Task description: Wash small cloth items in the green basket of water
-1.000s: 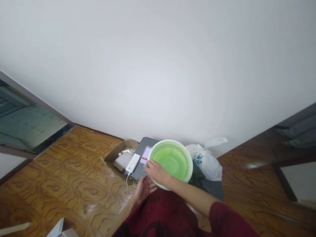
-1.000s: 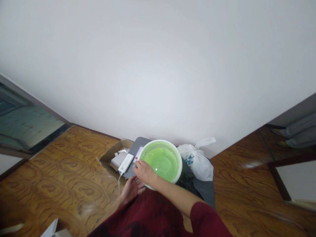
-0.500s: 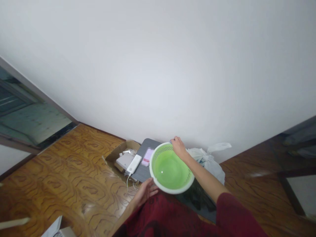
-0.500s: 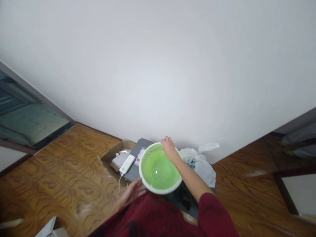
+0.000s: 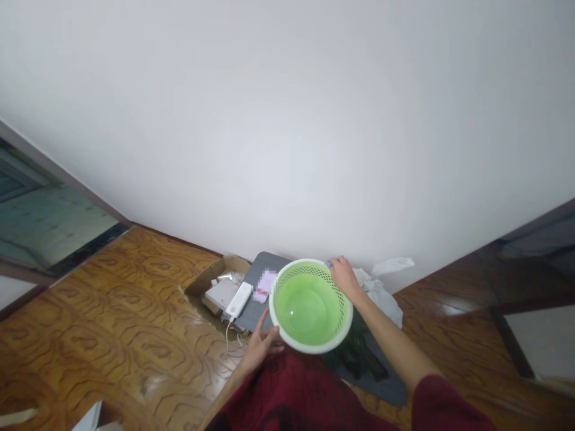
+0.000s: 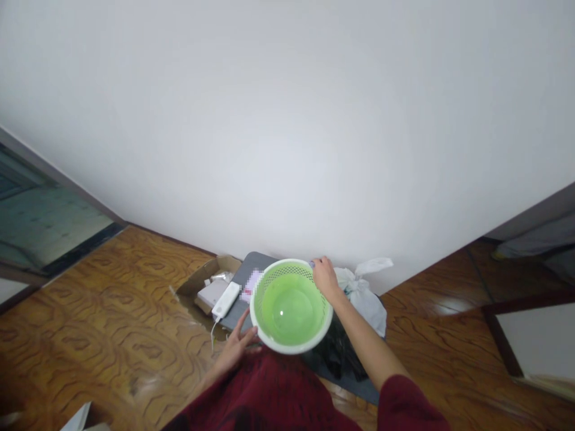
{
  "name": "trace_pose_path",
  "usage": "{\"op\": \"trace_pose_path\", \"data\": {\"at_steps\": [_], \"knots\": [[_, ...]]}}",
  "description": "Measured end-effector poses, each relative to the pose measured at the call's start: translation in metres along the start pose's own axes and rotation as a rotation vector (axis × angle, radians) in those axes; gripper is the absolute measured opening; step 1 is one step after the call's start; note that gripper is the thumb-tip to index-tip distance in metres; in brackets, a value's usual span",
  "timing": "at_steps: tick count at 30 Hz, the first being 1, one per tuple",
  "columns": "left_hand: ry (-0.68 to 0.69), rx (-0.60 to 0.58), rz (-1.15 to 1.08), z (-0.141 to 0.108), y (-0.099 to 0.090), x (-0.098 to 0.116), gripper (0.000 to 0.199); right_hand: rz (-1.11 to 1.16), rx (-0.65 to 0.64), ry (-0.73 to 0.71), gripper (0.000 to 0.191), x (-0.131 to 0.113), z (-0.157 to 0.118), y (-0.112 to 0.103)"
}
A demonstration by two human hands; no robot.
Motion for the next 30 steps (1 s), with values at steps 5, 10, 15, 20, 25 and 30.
{"op": "trace_pose_path", "data": {"at_steps": [5, 10, 15, 20, 25, 30], "knots": [[-0.017, 0.039, -0.021, 0.008, -0.008, -0.004, 0.106, -0.02, -0.01, -0.048, 0.042, -0.047, 0.031, 0.005], [-0.014, 0.007, -0.014, 0.011, -0.009, -0.004, 0.085, -0.073, -0.028, -0.279, 0.041, -0.134, 0.033, 0.012], [-0.003, -0.004, 0.005, 0.011, -0.012, -0.006, 0.075, -0.087, 0.008, -0.619, 0.028, -0.212, -0.018, 0.026], [0.015, 0.0, 0.028, 0.013, -0.014, -0.009, 0.075, -0.148, 0.084, -0.906, 0.014, -0.241, -0.081, 0.039], [-0.016, -0.009, 0.058, 0.011, -0.012, -0.007, 0.072, -0.196, 0.15, -0.925, 0.018, -0.236, -0.061, 0.038], [-0.02, -0.03, 0.094, 0.012, -0.011, -0.004, 0.072, -0.206, 0.135, -0.599, 0.014, -0.182, 0.011, 0.019]]}}
Point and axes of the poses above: each hand's wrist, its own z-axis towards the middle knuckle, its own y-axis out of the palm, x = y × z, the point moved 8 cm from there along z, towards the middle knuckle, and after that the axes turned 9 degrees about -z, right-handed, at the moved point
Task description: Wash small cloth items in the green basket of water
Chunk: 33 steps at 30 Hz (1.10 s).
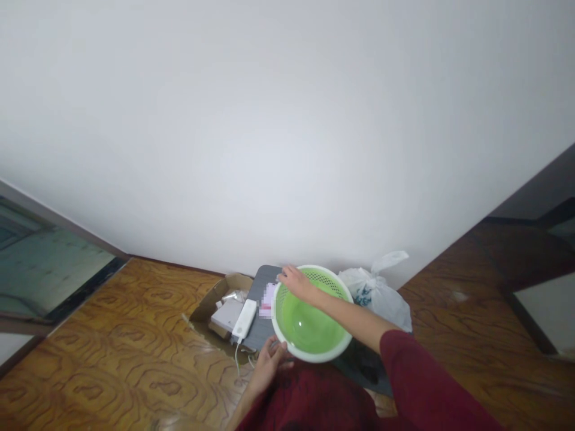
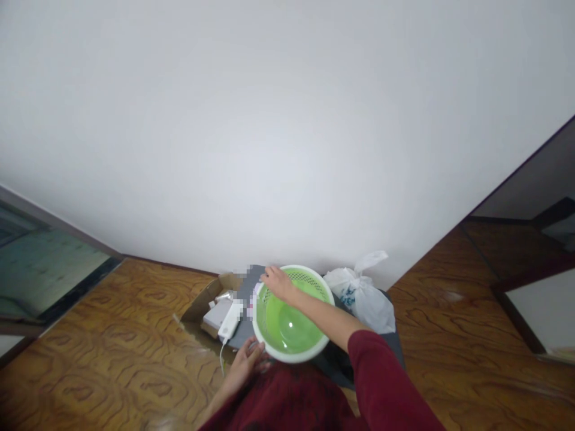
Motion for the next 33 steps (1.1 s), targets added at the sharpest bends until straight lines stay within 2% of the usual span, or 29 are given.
{"op": "trace_pose_path", "data": {"at_steps": [2, 5, 8, 11, 15, 19, 21, 25, 29, 31, 33], "knots": [[0.003, 0.005, -0.004, 0.001, -0.001, -0.002, 0.073, -0.014, -0.016, 0.076, 0.016, 0.033, -0.004, -0.001], [0.021, 0.02, -0.021, 0.001, -0.001, -0.004, 0.07, -0.07, -0.087, 0.193, 0.017, 0.075, -0.028, 0.003], [0.013, 0.006, -0.02, 0.0, 0.001, -0.004, 0.07, -0.115, -0.062, 0.198, 0.026, 0.094, -0.054, 0.003], [-0.007, -0.002, -0.012, -0.001, 0.001, -0.002, 0.072, -0.162, -0.02, 0.05, 0.034, 0.088, -0.07, 0.006], [-0.023, -0.023, 0.034, 0.002, -0.001, -0.003, 0.073, -0.223, -0.131, -0.089, 0.031, 0.069, -0.075, 0.026], [-0.049, -0.056, 0.069, 0.003, 0.001, -0.01, 0.071, -0.299, -0.296, 0.015, 0.035, 0.054, -0.079, 0.05], [-0.058, -0.05, 0.065, 0.002, 0.002, -0.013, 0.071, -0.257, -0.305, 0.072, 0.037, 0.046, -0.083, 0.053], [-0.049, -0.031, 0.033, -0.002, 0.006, -0.012, 0.072, -0.088, -0.154, 0.1, 0.037, 0.038, -0.083, 0.036], [-0.052, -0.025, 0.027, -0.006, 0.009, -0.009, 0.072, -0.026, 0.062, 0.146, 0.041, 0.055, -0.07, 0.009], [-0.048, -0.029, 0.032, -0.007, 0.011, -0.007, 0.074, 0.008, 0.088, 0.253, 0.039, 0.07, -0.064, 0.006], [-0.04, -0.034, 0.035, -0.009, 0.013, -0.005, 0.076, 0.038, 0.056, 0.36, 0.035, 0.081, -0.059, 0.007]]}}
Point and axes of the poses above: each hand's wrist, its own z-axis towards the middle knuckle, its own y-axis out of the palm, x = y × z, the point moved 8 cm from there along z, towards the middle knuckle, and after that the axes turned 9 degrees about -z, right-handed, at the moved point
